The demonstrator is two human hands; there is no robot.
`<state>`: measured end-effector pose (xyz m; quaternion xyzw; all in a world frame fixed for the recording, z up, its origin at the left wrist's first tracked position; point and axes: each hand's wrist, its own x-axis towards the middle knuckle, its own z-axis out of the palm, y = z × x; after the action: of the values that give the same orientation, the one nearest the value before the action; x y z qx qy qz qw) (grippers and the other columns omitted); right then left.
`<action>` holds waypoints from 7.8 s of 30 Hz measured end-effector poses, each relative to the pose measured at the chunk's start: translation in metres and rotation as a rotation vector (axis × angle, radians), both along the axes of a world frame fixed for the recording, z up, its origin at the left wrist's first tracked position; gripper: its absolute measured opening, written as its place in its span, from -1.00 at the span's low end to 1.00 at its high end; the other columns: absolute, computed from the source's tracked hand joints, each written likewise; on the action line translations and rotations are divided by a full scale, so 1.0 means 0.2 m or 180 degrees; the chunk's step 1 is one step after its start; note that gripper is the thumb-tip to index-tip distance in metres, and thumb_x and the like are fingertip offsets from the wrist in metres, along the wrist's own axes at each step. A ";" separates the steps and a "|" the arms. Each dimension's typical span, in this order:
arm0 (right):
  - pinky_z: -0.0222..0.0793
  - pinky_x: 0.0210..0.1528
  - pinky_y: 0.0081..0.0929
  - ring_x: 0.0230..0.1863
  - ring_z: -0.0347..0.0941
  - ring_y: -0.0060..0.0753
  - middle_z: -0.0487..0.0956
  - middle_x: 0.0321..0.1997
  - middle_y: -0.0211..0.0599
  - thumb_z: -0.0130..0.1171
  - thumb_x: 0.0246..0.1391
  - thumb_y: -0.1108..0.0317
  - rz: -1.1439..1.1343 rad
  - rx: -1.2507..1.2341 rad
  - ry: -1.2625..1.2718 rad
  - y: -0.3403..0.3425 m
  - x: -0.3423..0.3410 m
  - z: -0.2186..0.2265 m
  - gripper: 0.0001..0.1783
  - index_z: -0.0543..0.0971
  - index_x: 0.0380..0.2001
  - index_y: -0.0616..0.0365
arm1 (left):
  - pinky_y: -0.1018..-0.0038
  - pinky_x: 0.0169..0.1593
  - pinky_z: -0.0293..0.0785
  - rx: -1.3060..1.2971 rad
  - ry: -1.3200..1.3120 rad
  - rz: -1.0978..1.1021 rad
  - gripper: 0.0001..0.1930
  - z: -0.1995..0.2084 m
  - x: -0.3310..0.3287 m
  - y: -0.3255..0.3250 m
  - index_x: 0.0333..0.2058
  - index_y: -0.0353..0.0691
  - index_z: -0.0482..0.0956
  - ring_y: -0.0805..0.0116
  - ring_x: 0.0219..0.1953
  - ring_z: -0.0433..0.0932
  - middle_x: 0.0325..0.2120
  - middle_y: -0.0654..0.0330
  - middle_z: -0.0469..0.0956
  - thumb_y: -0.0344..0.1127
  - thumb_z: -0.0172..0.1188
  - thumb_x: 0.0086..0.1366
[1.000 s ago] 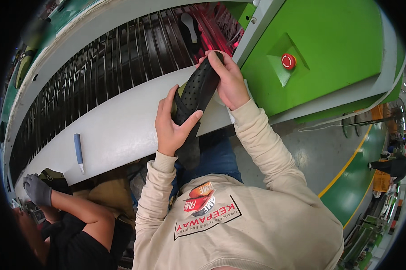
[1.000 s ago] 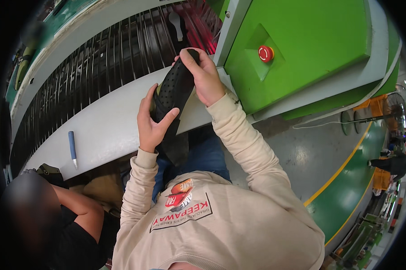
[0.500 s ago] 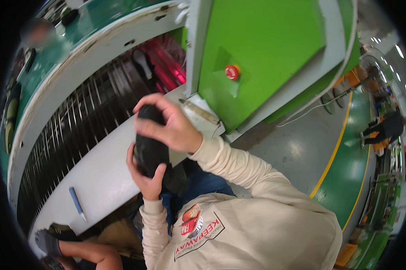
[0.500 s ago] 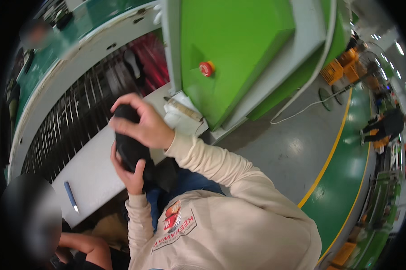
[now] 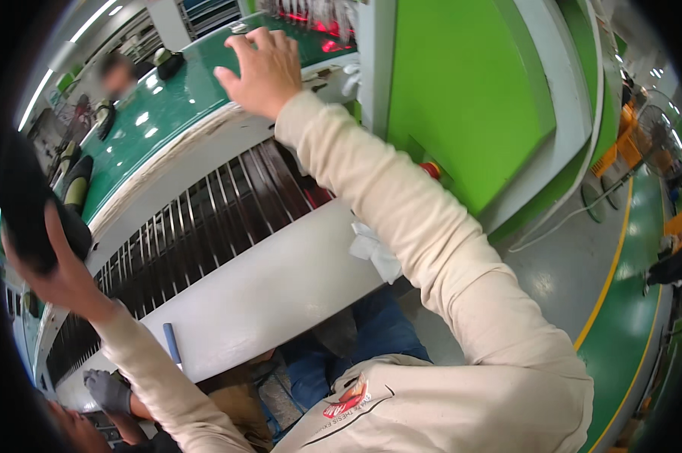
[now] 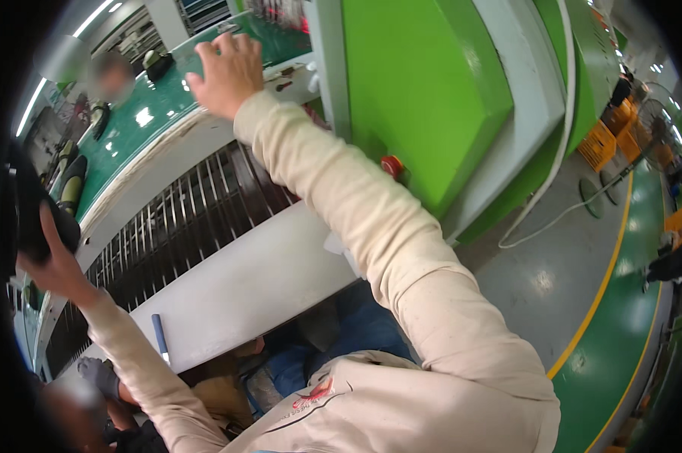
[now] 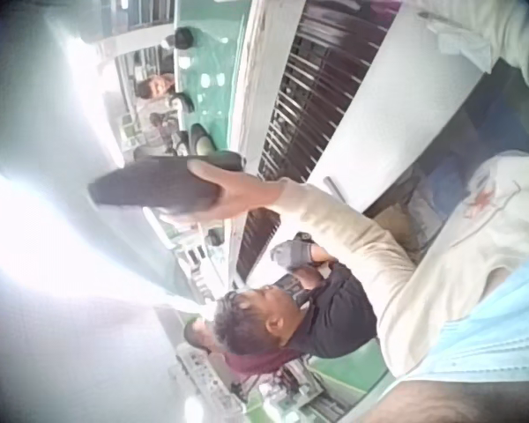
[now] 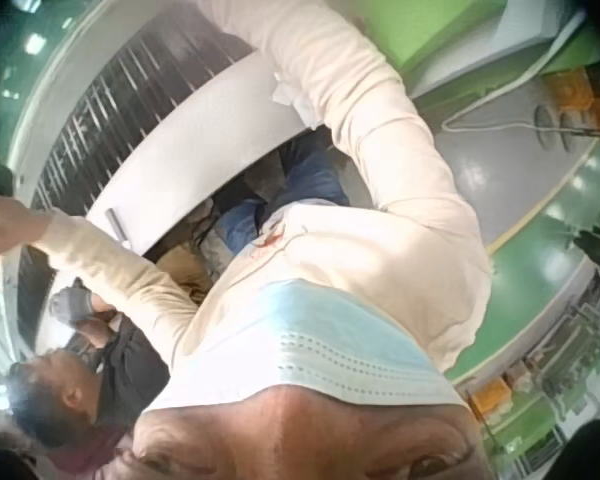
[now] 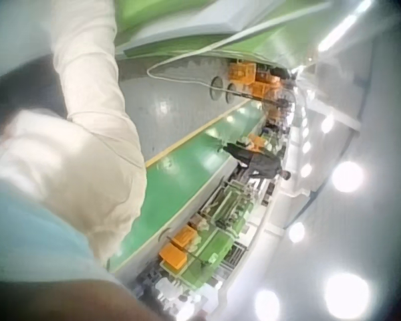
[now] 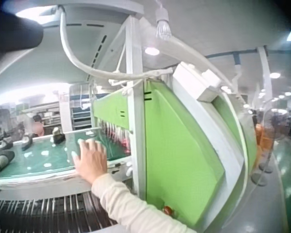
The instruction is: Manually assemble and inspect shoe components at a factory assembly line station.
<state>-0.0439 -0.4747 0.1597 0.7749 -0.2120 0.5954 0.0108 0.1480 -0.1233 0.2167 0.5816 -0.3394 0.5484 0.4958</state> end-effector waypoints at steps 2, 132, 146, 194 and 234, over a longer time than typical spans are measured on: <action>0.14 0.49 0.28 0.48 0.34 0.15 0.59 0.38 -0.16 0.25 0.29 -0.40 -0.0656 0.0707 0.1138 -0.12 0.05 0.01 -0.28 0.71 0.32 -0.25 | 0.29 0.30 0.59 0.0658 -0.0150 0.0006 -0.16 0.26 0.19 -0.13 0.43 -0.31 0.52 0.20 0.20 0.68 0.26 -0.05 0.66 0.01 0.63 0.32; 0.44 -0.16 -0.61 -0.20 0.52 -0.65 0.70 -0.16 -0.38 0.37 0.49 0.26 0.3440 0.4188 -0.0144 1.40 -1.00 -0.82 -0.65 0.67 0.04 0.42 | 0.25 0.15 0.69 0.0680 0.2825 -0.4340 -0.44 -0.93 -1.09 0.03 0.25 -0.44 0.57 0.16 0.03 0.76 0.02 -0.13 0.75 -0.11 0.30 0.47; 0.42 -0.19 -0.63 -0.22 0.52 -0.66 0.69 -0.17 -0.39 0.39 0.47 0.30 0.3482 0.4194 -0.0126 1.38 -1.01 -0.83 -0.67 0.68 0.05 0.41 | 0.26 0.13 0.70 0.0721 0.2807 -0.4197 -0.52 -0.93 -1.11 0.02 0.22 -0.46 0.58 0.15 0.00 0.77 0.00 -0.14 0.76 -0.19 0.24 0.50; 0.46 -0.39 -0.51 -0.48 0.55 -0.62 0.64 -0.53 -0.28 0.45 0.38 0.31 0.2782 0.2907 0.0744 1.21 -0.94 -0.51 -0.73 0.63 -0.37 0.22 | 0.18 0.17 0.69 0.1431 0.2219 -0.3439 -0.54 -0.88 -1.23 0.12 0.17 -0.57 0.60 -0.01 0.04 0.78 0.02 -0.26 0.75 -0.28 0.05 0.53; 0.57 -0.05 -0.53 -0.11 0.57 -0.67 0.68 -0.15 -0.42 0.46 0.41 0.23 0.2955 0.3298 0.0209 0.90 -0.54 -0.70 -0.67 0.60 0.00 0.21 | 0.30 0.30 0.51 0.0998 0.2718 -0.3090 -0.48 -1.20 -0.92 -0.33 0.29 -0.37 0.55 0.27 0.19 0.59 0.11 0.04 0.65 -0.10 -0.28 0.81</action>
<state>-0.1526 -0.2954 0.0190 0.7082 -0.1151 0.3368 -0.6097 -0.0358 -0.1887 -0.0232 0.5941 -0.4123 -0.0715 0.6870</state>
